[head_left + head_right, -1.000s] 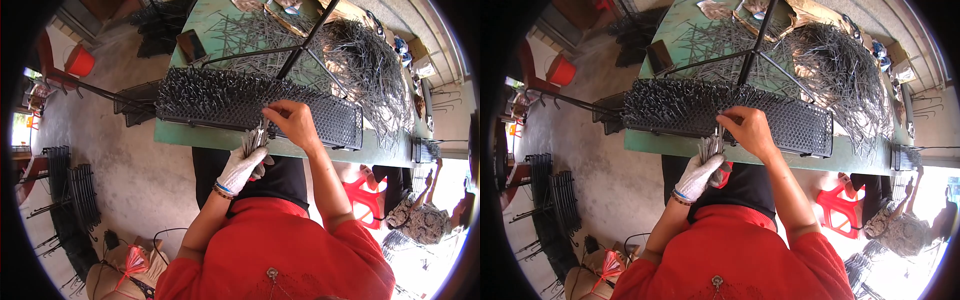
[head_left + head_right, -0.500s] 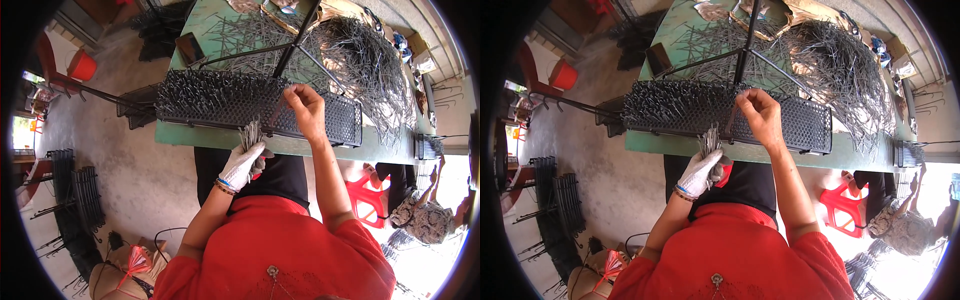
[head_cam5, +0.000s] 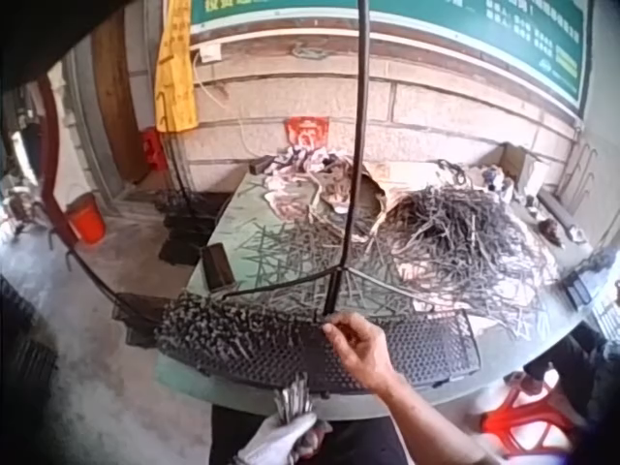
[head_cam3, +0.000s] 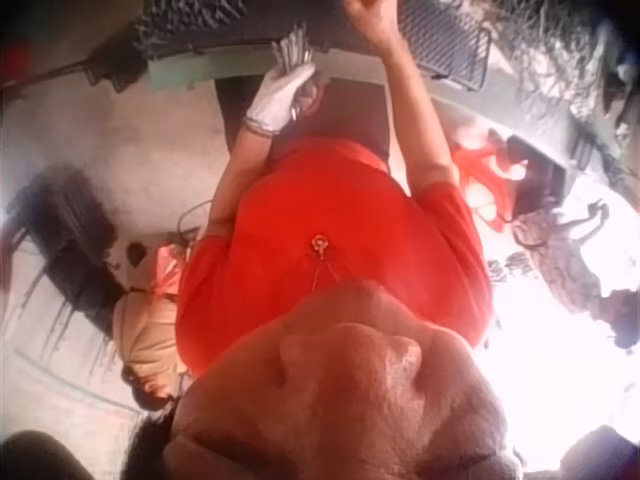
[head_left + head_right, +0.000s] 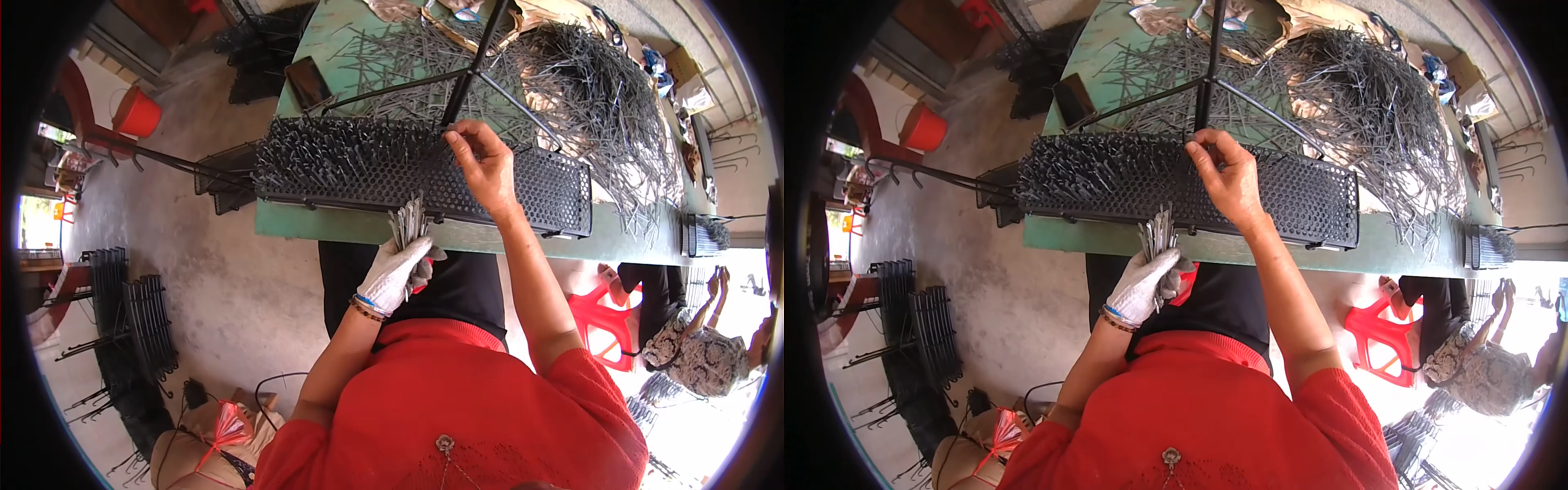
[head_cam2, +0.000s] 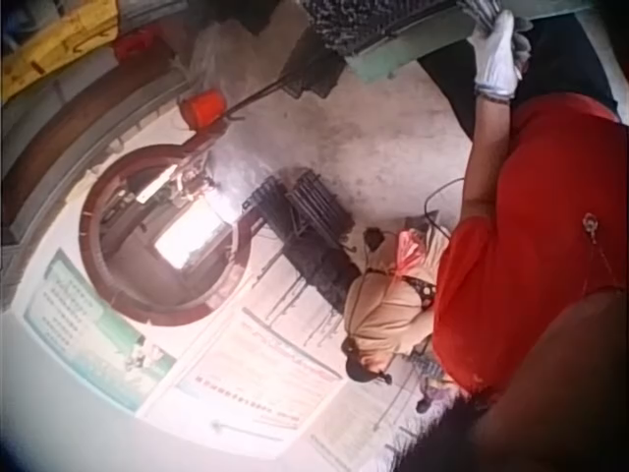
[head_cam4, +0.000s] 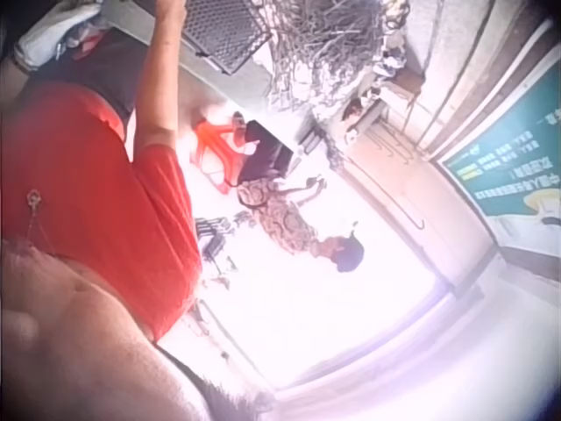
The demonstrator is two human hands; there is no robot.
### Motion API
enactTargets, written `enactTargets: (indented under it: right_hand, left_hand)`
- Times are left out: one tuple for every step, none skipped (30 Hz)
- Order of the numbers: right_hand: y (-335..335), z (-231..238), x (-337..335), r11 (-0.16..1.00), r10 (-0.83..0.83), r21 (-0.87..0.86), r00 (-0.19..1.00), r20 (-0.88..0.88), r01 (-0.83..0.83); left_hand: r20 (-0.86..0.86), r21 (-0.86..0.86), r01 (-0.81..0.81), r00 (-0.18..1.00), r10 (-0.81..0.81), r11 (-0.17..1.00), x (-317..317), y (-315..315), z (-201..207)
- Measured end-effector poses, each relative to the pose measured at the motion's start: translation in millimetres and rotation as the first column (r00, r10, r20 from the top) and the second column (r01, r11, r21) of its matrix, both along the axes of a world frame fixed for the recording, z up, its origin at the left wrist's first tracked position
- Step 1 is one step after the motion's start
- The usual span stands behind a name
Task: Manually inserting small metal pins into a perforated metal plate at a workbench.
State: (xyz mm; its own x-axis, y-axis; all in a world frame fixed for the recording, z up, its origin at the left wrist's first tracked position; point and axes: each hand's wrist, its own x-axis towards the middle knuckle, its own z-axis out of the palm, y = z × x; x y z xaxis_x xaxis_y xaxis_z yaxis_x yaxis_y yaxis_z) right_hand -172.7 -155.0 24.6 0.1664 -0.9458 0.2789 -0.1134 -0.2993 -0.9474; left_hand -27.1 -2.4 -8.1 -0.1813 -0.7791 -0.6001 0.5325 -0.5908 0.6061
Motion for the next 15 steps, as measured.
enactTargets:
  right_hand:
    - [0.1,0.6,0.1,0.998,-0.003,-0.063,0.997,-0.071,-0.001]
    - [-0.2,0.7,-0.4,0.998,-0.004,-0.064,0.997,-0.072,0.0]
    - [-0.7,0.8,-0.9,0.997,-0.005,-0.083,0.995,-0.095,-0.003]
    - [-1.1,0.8,-1.4,0.995,-0.007,-0.103,0.993,-0.119,-0.006]
    - [-2.0,1.0,-1.6,0.995,-0.008,-0.104,0.993,-0.12,-0.005]
    - [-3.2,1.2,-1.8,0.988,-0.019,-0.154,0.989,-0.145,-0.004]
    - [-3.9,1.3,-1.8,0.979,-0.031,-0.203,0.985,-0.171,-0.004]
    - [-4.0,2.0,-1.8,0.979,-0.032,-0.203,0.985,-0.172,-0.004]
    - [-4.0,3.2,-1.6,0.976,-0.038,-0.217,0.983,-0.18,-0.002]
    - [-4.1,4.2,-1.5,0.973,-0.045,-0.232,0.981,-0.188,0.0]
    - [-4.3,4.6,-1.4,0.973,-0.045,-0.232,0.981,-0.189,-0.001]
    - [-4.6,5.0,-1.3,0.972,-0.047,-0.235,0.98,-0.193,0.0]
    - [-4.9,5.1,-1.3,0.971,-0.049,-0.237,0.979,-0.198,0.001]
    - [-5.1,3.9,-1.3,0.971,-0.049,-0.237,0.979,-0.199,0.0]
    - [-5.3,1.6,-1.2,0.978,-0.041,-0.207,0.983,-0.177,0.004]
  left_hand:
    - [-0.001,0.0,0.001,1.0,-0.001,1.0,-1.0,-0.3,0.5]
    - [0.003,0.005,-0.018,1.0,0.018,1.0,-2.6,-0.6,1.6]
    - [0.006,0.01,-0.036,0.999,0.036,0.999,-3.8,-0.9,2.6]
    - [0.005,0.01,-0.035,0.999,0.035,0.999,-4.3,-1.0,3.2]
    - [0.008,0.013,-0.041,0.999,0.04,0.999,-4.8,-1.1,3.7]
    - [0.011,0.016,-0.046,0.999,0.046,0.999,-5.1,-1.2,4.2]
    - [0.01,0.016,-0.045,0.999,0.045,0.999,-5.1,-0.9,4.5]
    - [0.004,0.012,-0.048,0.999,0.048,0.999,-5.0,-0.6,4.7]
    - [-0.001,0.008,-0.051,0.999,0.051,0.999,-4.8,-0.4,4.7]
    - [-0.002,0.008,-0.05,0.999,0.05,0.999,-4.5,-0.1,4.1]
    - [-0.003,0.004,-0.045,0.999,0.045,0.999,-4.1,0.1,3.2]
    - [-0.003,0.0,-0.039,0.999,0.039,0.999,-3.8,0.4,2.6]
    - [-0.005,0.0,-0.039,0.999,0.039,0.999,-4.1,0.3,2.3]
    - [0.0,0.003,-0.039,0.999,0.039,0.999,-4.5,0.1,2.1]
    - [0.006,0.006,-0.039,0.999,0.039,0.999,-4.8,0.0,1.9]
